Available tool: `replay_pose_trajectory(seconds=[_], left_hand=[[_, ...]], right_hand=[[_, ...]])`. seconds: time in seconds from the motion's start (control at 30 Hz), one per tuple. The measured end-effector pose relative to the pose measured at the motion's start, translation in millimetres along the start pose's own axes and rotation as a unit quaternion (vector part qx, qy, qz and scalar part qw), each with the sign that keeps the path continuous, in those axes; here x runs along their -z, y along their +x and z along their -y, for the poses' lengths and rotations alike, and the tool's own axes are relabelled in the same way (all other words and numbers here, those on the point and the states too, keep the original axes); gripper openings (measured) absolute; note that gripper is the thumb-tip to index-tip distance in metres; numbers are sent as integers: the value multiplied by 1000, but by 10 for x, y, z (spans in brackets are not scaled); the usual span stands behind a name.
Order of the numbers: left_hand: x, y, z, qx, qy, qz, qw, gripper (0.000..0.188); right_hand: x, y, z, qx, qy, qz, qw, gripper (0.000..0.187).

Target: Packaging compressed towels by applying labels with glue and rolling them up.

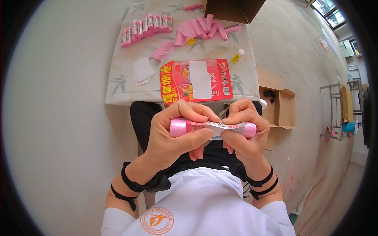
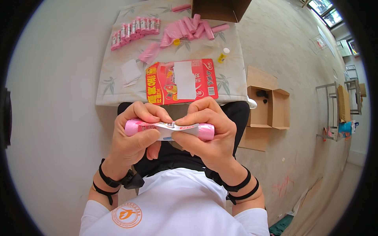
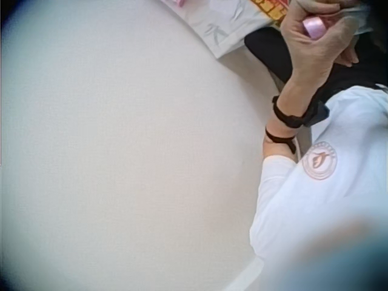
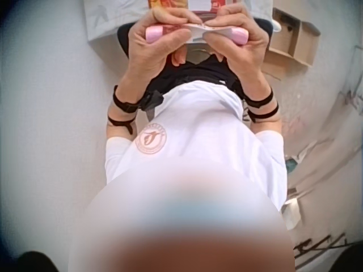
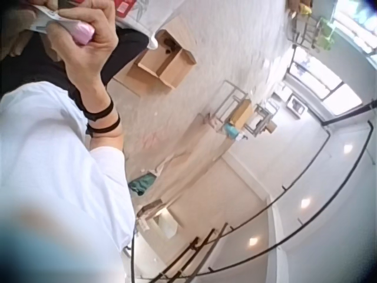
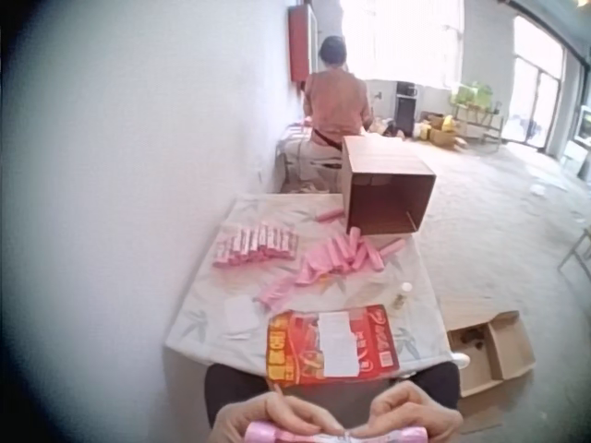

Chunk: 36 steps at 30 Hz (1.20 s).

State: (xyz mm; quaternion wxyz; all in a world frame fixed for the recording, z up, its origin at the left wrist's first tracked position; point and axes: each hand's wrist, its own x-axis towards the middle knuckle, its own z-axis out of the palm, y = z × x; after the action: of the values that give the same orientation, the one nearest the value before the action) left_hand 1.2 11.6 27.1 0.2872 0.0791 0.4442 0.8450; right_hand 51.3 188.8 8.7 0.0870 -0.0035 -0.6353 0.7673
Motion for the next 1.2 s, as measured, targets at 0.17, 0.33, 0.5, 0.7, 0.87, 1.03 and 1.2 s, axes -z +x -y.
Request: replay_pose_trajectory(seconds=[0.17, 0.33, 0.5, 0.7, 0.87, 1.03, 1.2], left_hand=[[39, -19, 52, -62, 66, 22, 996, 29], [96, 0, 75, -99, 74, 67, 990, 41], [97, -17, 69, -103, 88, 68, 989, 45], [96, -49, 149, -142, 89, 42, 985, 37], [35, -72, 202, -155, 78, 13, 985, 35], [13, -94, 218, -156, 64, -3, 986, 31], [-28, -119, 195, -125, 41, -41, 990, 26]], right_hand=[[-72, -25, 86, -34, 69, -11, 997, 19], [-90, -41, 131, -51, 74, -20, 996, 18], [-118, -49, 164, -76, 100, -22, 992, 17], [-125, -63, 133, -91, 114, -9, 989, 17], [-127, -86, 148, -88, 109, -6, 990, 16], [-139, -115, 152, -95, 124, -15, 988, 13], [-172, -145, 168, -136, 136, -40, 981, 10]])
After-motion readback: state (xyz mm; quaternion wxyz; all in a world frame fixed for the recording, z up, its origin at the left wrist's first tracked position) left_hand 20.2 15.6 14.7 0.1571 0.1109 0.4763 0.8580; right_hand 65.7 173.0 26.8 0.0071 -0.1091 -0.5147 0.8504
